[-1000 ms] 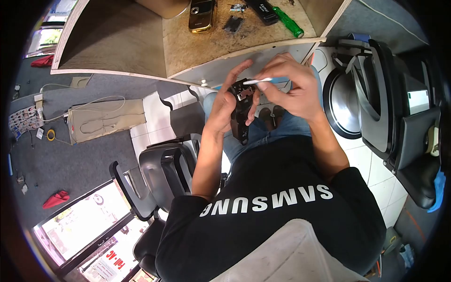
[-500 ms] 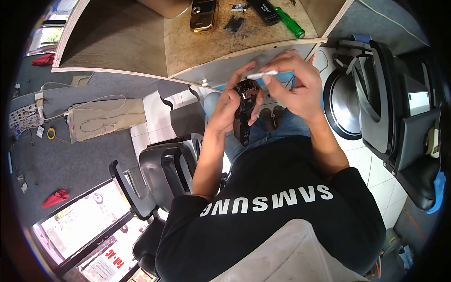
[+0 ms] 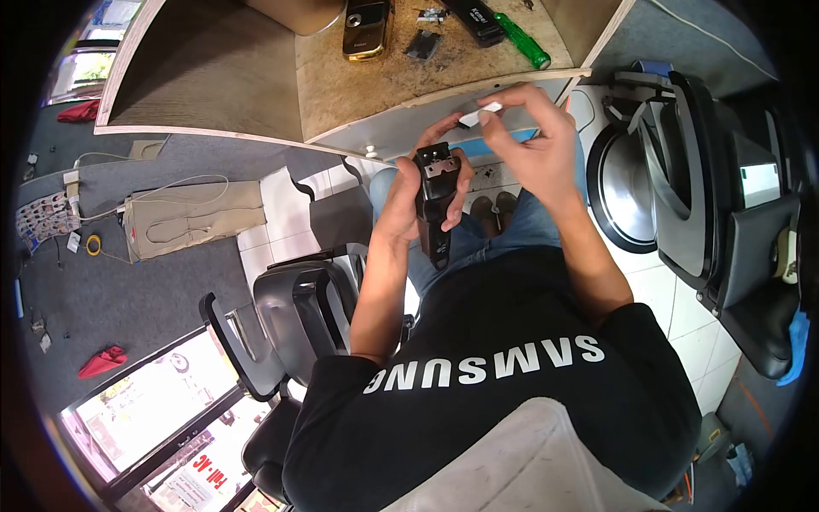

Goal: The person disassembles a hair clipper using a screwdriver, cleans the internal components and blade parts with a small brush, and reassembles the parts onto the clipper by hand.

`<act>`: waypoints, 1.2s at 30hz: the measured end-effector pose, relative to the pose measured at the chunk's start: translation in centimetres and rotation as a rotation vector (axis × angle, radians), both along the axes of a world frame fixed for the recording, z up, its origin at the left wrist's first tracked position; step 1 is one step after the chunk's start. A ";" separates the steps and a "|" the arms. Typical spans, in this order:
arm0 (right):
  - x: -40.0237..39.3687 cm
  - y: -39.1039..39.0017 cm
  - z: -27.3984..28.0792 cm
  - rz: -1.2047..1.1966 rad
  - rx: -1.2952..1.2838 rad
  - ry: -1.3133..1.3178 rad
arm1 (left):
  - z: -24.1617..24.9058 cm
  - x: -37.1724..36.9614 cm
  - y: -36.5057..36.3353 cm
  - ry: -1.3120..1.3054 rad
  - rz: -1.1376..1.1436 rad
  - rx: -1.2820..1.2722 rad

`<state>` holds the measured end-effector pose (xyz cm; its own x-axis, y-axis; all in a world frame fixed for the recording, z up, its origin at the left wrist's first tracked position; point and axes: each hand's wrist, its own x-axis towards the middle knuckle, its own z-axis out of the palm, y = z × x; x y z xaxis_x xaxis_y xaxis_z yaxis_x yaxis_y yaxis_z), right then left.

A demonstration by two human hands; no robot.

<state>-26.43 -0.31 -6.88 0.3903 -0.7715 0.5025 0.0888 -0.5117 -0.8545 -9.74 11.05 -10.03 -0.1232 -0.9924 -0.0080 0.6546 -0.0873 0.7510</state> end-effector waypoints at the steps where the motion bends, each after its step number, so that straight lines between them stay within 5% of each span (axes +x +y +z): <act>1: 0.0 -0.1 -0.4 -0.016 0.063 -0.041 | -0.3 0.1 -0.1 0.078 -0.017 -0.018; 4: -0.4 0.2 -0.6 0.202 0.117 -0.157 | -0.5 0.3 0.2 0.148 -0.011 -0.014; 7: -0.3 0.5 -0.4 0.084 0.115 0.081 | -0.4 0.4 -0.1 0.188 -0.035 -0.028; 10: 0.1 0.5 -1.4 0.046 0.221 -0.161 | -0.2 0.4 -0.1 0.198 -0.040 -0.031; 13: -0.5 0.7 -0.6 0.203 0.189 -0.130 | -0.2 0.4 0.3 0.219 -0.013 0.002; 16: -0.1 0.8 -0.5 -0.046 0.011 0.050 | -0.5 0.2 -0.1 0.274 0.001 0.000; 19: 0.1 1.3 -0.3 -0.076 -0.056 -0.111 | 0.1 0.0 -0.1 0.202 0.065 0.055; 22: 0.5 1.3 0.7 0.089 -0.383 -0.049 | -0.1 -0.1 0.2 0.118 0.124 0.148; 26: 0.7 2.3 0.6 0.205 -0.271 -0.122 | -0.1 -0.2 -0.2 0.109 0.188 0.177; 30: 0.8 1.4 0.0 -0.008 -0.400 0.023 | 0.1 0.1 -0.2 0.162 0.173 0.172; 34: 0.7 2.3 0.0 0.176 -0.216 -0.128 | 0.3 0.0 -0.4 0.134 0.211 0.222; 36: 0.6 1.8 -0.2 0.033 -0.261 -0.053 | 0.3 -0.3 -0.3 0.132 0.218 0.221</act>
